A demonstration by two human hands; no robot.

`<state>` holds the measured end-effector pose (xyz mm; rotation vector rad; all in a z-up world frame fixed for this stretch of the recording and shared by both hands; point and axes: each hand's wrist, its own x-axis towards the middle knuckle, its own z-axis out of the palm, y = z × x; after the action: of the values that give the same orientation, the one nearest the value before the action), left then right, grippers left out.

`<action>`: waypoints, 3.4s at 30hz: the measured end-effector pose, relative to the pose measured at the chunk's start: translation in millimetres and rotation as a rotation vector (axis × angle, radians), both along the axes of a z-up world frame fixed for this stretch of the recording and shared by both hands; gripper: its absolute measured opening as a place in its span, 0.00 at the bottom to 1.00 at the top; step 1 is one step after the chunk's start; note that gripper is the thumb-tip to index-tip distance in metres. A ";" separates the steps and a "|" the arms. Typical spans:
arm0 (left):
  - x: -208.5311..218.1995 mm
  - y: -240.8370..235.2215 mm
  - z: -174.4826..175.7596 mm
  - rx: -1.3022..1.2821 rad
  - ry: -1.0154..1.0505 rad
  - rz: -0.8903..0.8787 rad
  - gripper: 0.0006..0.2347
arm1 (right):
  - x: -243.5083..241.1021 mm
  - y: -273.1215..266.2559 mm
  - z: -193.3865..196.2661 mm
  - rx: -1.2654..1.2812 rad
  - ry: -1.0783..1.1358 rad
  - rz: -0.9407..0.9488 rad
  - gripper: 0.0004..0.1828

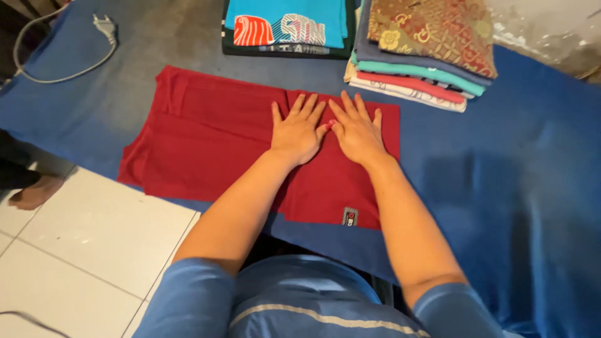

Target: Folding a patterned cloth and a red t-shirt on a folding table

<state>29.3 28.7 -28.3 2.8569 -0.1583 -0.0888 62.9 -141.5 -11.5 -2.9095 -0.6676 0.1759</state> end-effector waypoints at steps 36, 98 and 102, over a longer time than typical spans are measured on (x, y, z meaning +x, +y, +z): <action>-111.9 26.3 41.0 0.135 0.119 -0.186 0.34 | -104.3 -46.9 29.5 -0.205 0.140 -0.016 0.44; -84.0 16.2 52.2 -1.618 0.144 0.054 0.32 | -76.3 3.8 21.7 0.891 0.032 -0.406 0.18; -48.5 71.9 49.9 -2.023 0.455 0.204 0.42 | -79.5 107.4 65.7 0.931 0.103 -0.189 0.13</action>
<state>-19.2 100.6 21.6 0.7858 0.1159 -0.2973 -16.7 -34.0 54.2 -2.0274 -0.3169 -0.0154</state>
